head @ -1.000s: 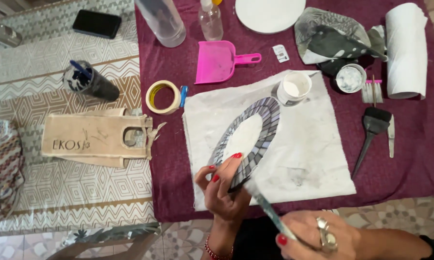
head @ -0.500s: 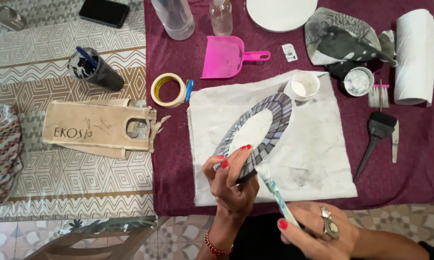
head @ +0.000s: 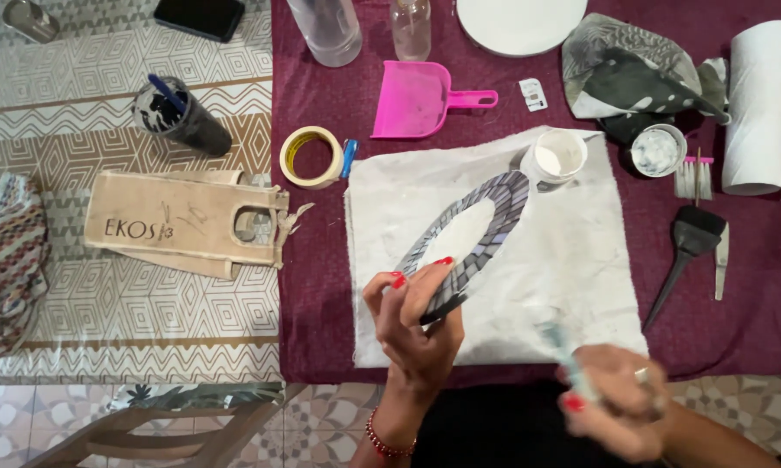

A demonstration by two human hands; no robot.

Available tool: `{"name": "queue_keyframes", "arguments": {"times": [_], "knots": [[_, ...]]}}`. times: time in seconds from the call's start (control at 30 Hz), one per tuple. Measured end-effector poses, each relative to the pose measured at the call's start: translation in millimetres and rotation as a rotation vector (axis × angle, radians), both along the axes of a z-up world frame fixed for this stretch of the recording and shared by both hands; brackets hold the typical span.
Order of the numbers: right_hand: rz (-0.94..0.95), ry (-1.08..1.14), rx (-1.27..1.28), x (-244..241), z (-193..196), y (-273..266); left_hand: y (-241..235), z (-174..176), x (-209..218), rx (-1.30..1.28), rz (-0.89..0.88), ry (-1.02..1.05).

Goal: Applying paint or adhesive to decorative plates using a small brush

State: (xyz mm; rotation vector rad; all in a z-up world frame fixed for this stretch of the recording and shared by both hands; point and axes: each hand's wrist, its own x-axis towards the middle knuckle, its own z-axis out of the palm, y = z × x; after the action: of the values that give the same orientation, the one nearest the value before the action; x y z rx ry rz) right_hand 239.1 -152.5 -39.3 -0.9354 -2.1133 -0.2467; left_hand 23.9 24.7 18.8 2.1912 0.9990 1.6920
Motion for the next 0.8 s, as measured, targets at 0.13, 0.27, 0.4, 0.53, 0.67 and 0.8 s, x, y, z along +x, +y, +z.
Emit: {"name": "queue_keyframes", "arguments": {"times": [0.13, 0.27, 0.4, 0.53, 0.67, 0.8], "knots": [[0.105, 1.694, -0.851, 23.5, -2.7, 6.2, -2.0, -46.9, -12.7, -0.048, -0.029, -0.126], [-0.426, 0.33, -0.228, 24.6, 88.5, 88.4, 6.0, -28.1, -17.2, -0.146, -0.133, 0.037], [-0.165, 0.11, -0.634, 3.2, 134.7, 126.3, 12.1, -10.9, -16.3, -0.145, -0.227, 0.279], [-0.087, -0.026, -0.731, -11.8, 127.4, 143.2, 12.8, -2.4, -17.0, -0.17, -0.225, 0.345], [-0.04, -0.141, -0.454, -23.8, 116.7, 154.3, 14.9, 8.6, -16.1, 0.003, -0.237, 0.359], [0.023, -0.05, -0.425, -29.3, 111.0, 161.6, 15.8, 10.1, -17.3, -0.053, -0.284, 0.345]]}}
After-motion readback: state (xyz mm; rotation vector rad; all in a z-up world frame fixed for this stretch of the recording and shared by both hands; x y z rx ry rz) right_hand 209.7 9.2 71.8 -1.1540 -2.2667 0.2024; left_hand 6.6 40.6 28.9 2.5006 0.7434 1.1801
